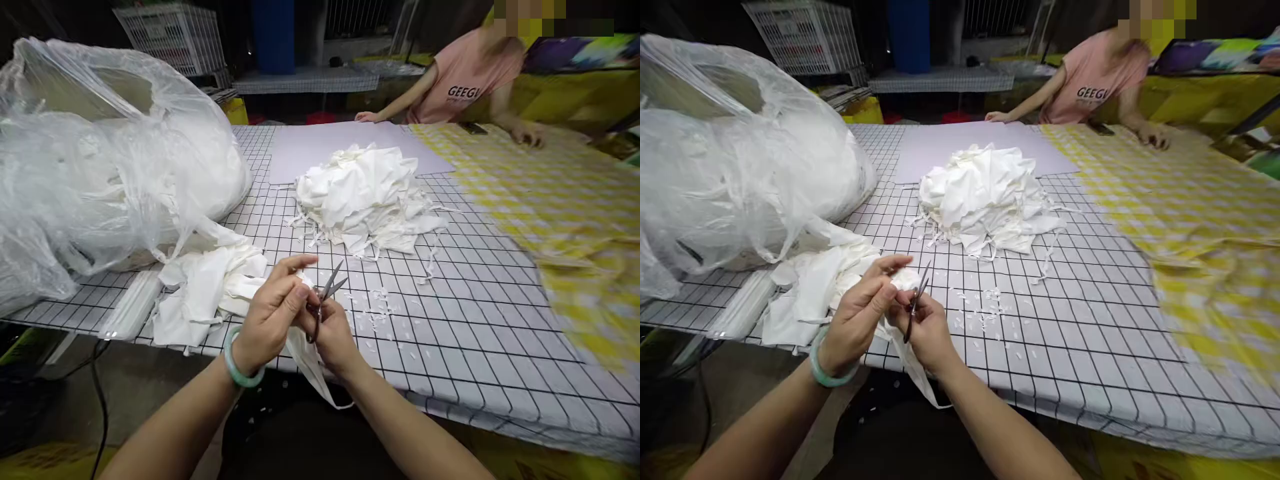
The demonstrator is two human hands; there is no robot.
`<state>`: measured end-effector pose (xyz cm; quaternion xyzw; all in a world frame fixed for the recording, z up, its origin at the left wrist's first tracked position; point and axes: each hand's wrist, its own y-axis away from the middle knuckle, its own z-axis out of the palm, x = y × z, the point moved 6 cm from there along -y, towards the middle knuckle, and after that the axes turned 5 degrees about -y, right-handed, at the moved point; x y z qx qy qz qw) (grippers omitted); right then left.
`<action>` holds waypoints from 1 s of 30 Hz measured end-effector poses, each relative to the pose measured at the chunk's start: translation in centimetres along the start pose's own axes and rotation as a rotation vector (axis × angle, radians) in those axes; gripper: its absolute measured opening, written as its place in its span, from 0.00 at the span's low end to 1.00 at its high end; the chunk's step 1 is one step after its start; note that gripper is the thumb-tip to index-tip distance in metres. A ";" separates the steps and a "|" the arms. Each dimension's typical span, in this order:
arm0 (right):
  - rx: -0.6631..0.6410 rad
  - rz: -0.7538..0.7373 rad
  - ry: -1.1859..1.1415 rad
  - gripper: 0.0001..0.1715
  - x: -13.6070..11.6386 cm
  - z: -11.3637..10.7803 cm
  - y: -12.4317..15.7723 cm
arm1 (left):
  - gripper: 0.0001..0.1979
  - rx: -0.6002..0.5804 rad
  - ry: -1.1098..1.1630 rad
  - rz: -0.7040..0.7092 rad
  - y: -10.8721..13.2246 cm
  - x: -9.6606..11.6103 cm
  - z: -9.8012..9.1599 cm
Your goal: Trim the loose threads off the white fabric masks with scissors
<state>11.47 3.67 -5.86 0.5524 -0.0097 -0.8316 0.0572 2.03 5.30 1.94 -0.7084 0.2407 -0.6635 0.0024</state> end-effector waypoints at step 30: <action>-0.092 -0.126 0.919 0.27 -5.9 -5.8 3.8 | 0.12 -0.056 -0.261 0.152 2.2 -0.9 3.9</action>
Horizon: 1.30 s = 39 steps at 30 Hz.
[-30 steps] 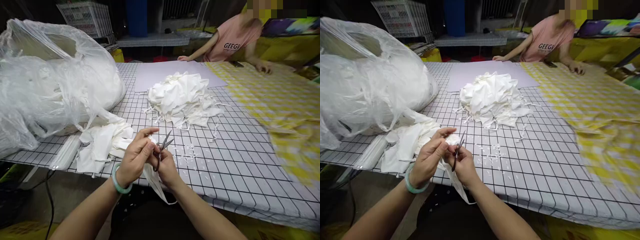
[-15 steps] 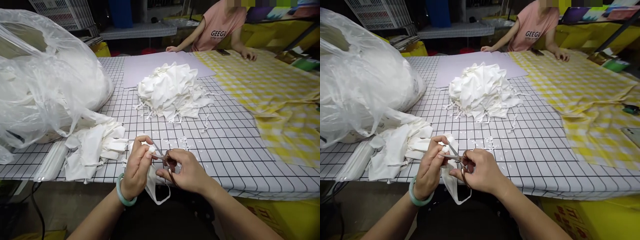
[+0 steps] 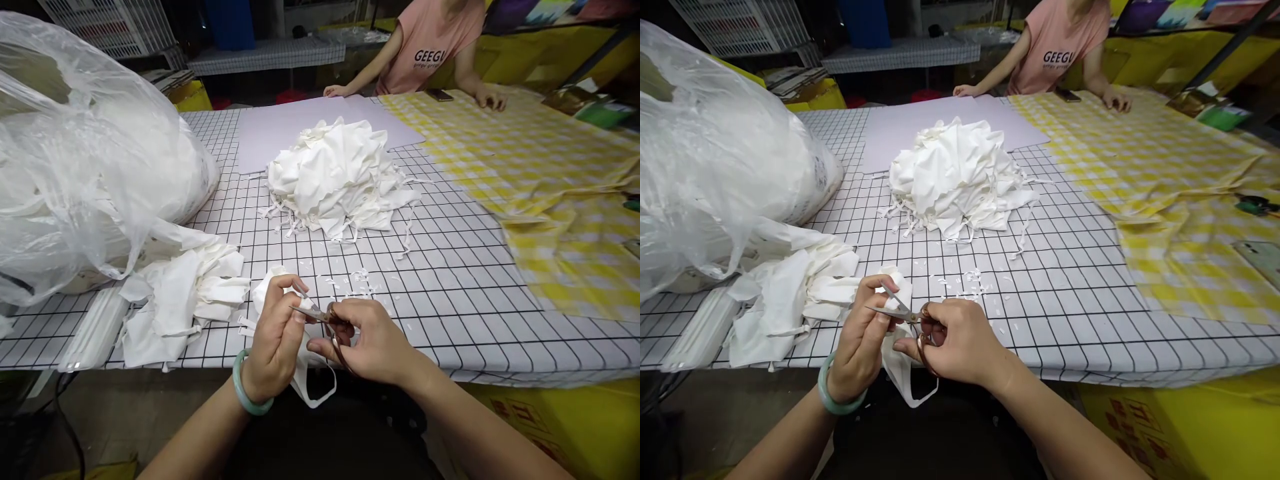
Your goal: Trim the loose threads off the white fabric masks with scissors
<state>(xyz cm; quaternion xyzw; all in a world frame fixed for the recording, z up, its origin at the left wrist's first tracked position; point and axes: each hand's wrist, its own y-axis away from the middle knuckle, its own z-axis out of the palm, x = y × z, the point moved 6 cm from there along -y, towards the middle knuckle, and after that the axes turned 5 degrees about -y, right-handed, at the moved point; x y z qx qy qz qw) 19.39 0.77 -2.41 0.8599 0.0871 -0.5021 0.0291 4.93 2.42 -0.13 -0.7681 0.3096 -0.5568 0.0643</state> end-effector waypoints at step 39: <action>0.078 0.220 -0.284 0.33 4.7 2.7 2.3 | 0.07 -0.143 -0.568 -0.185 1.1 -5.5 -3.7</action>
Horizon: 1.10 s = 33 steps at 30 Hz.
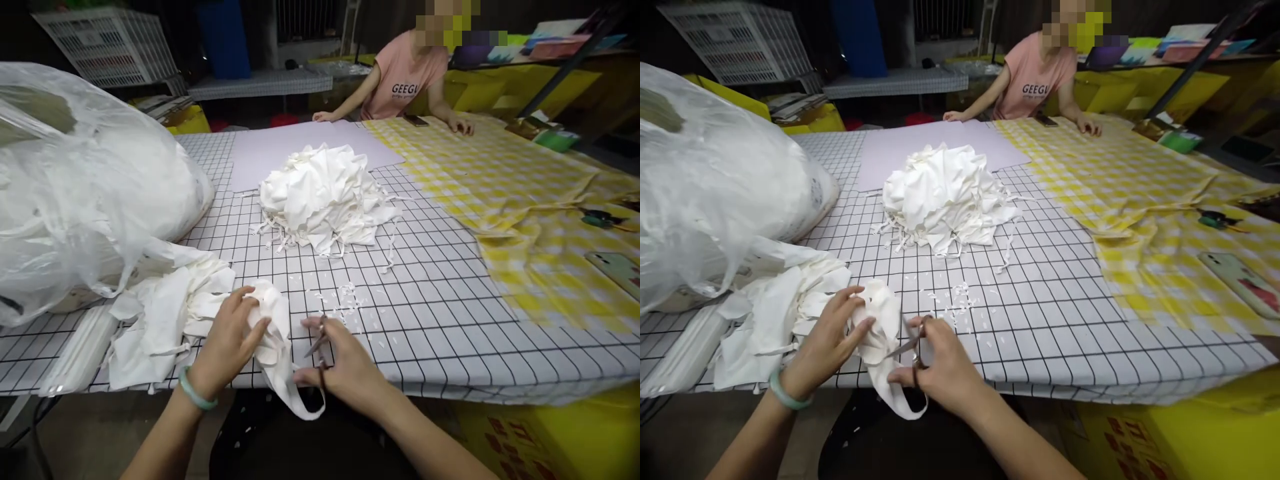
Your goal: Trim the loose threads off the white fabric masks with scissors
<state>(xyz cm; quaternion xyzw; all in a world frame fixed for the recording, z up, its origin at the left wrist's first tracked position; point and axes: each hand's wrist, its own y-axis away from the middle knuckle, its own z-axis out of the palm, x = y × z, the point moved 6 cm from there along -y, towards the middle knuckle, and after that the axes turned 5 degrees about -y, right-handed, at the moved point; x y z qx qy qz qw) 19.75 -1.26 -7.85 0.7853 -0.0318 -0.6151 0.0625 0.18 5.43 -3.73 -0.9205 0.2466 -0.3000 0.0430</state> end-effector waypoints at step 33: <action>-0.157 -0.205 -0.044 0.12 -5.4 13.6 -19.5 | 0.10 0.473 -0.155 -0.116 1.1 -4.8 -1.6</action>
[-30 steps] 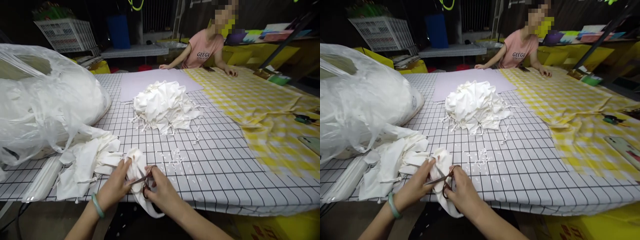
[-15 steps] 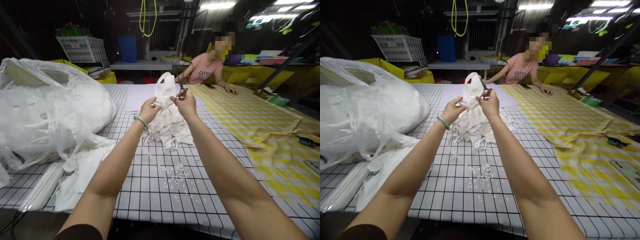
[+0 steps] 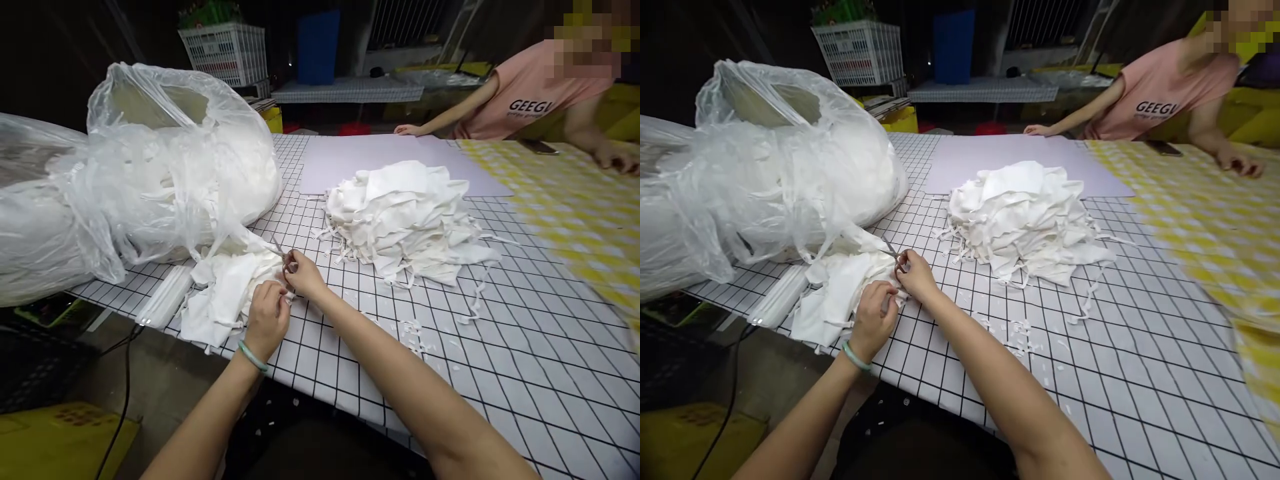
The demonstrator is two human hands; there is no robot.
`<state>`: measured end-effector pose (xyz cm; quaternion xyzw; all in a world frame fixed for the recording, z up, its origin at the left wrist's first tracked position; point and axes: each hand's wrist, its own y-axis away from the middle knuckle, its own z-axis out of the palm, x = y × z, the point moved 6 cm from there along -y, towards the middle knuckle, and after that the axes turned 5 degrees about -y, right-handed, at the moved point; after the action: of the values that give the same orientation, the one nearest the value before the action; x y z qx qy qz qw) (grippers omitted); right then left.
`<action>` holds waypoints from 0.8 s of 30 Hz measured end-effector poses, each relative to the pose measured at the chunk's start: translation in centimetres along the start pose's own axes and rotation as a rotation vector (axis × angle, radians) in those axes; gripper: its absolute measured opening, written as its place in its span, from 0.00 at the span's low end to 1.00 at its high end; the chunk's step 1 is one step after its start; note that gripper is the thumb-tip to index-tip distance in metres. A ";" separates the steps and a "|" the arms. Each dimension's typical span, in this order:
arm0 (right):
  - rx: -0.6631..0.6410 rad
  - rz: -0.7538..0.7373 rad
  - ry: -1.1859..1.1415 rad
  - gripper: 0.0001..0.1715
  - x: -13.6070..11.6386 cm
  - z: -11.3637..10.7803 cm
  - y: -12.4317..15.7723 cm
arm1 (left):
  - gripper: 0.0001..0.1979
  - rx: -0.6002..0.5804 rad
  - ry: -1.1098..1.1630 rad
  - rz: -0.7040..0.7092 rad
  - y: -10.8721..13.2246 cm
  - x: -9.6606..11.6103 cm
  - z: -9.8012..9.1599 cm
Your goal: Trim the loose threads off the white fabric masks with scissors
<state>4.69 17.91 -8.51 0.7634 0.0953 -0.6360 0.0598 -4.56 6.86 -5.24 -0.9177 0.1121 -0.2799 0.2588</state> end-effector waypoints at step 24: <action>0.296 0.012 -0.272 0.23 -0.6 -8.0 9.2 | 0.06 -0.515 -0.457 0.185 -11.3 1.3 2.4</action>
<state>14.29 10.61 -6.77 0.6715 -0.0127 -0.7400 -0.0366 -1.50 16.88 -0.26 -0.9776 0.2010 -0.0054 0.0619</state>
